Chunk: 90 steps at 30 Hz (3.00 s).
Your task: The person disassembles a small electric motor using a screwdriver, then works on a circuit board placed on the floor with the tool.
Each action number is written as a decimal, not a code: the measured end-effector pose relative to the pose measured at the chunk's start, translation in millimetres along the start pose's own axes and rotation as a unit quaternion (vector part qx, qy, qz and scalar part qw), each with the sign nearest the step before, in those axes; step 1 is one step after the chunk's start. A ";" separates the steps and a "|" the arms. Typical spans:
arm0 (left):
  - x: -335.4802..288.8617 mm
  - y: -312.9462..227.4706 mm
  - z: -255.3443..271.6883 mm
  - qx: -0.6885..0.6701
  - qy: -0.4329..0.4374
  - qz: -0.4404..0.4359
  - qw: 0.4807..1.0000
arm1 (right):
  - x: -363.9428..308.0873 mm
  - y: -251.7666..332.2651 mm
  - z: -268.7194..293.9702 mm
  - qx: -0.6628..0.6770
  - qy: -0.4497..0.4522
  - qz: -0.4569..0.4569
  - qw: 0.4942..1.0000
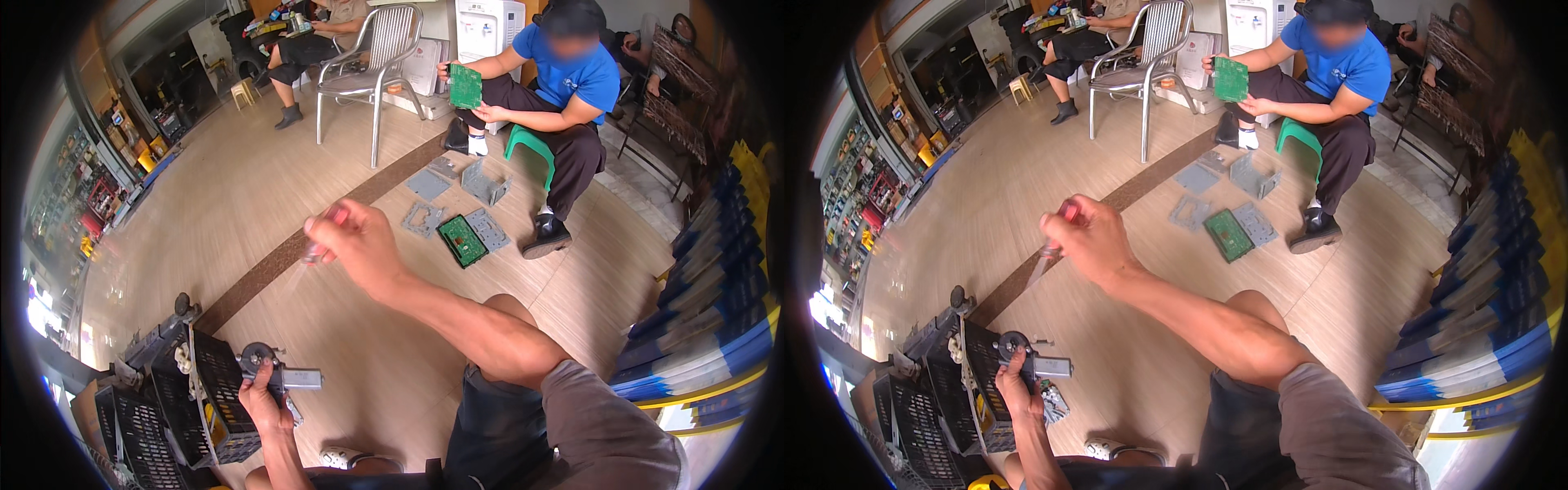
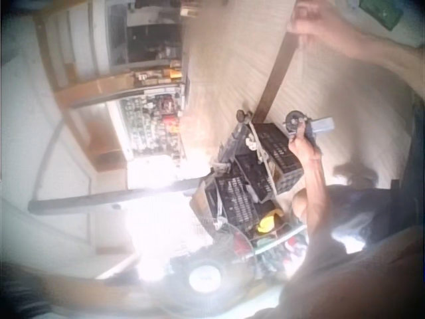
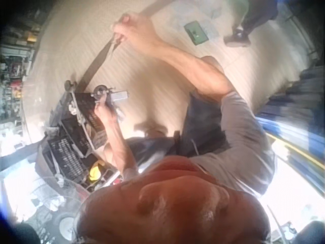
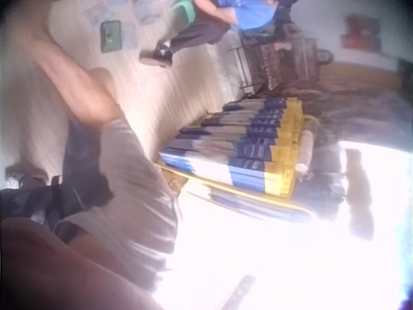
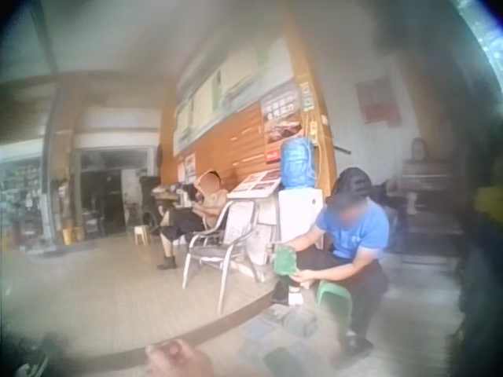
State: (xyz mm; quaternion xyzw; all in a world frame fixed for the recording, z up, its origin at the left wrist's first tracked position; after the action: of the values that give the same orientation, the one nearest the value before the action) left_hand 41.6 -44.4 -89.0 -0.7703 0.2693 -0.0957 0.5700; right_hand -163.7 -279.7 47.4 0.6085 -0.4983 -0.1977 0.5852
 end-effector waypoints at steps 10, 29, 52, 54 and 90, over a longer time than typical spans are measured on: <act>9.6 32.4 -26.2 -0.004 0.036 0.093 0.995 | -51.1 -45.8 -60.3 -0.413 0.211 0.059 0.884; -2.8 24.6 -32.9 -0.038 0.078 0.124 0.989 | -84.5 -89.7 -98.0 -0.472 0.310 0.084 0.821; -11.2 7.6 -31.0 -0.068 0.058 0.120 0.989 | -90.8 -89.5 -110.8 -0.422 0.241 0.132 0.864; -11.7 8.7 -33.0 -0.074 0.063 0.122 0.988 | -90.9 -102.5 -113.4 -0.355 0.225 0.114 0.900; -6.0 9.5 -25.3 -0.041 0.087 0.141 0.985 | -89.0 -82.3 -108.0 -0.419 0.210 0.099 0.878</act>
State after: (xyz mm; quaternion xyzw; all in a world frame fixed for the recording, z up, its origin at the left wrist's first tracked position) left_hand 22.2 -64.2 -88.5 -0.7363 0.4272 -0.0699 0.5200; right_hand -81.7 -164.4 -32.3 0.2807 -0.2916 -0.1963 0.8931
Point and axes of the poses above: each hand's wrist, its own x-axis towards the middle knuckle, its own z-axis out of the back of the hand, y = z × x, the point moved 7 cm from there along x, towards the middle knuckle, and after that the axes turned 5 degrees about -x, right-handed, at the moved point
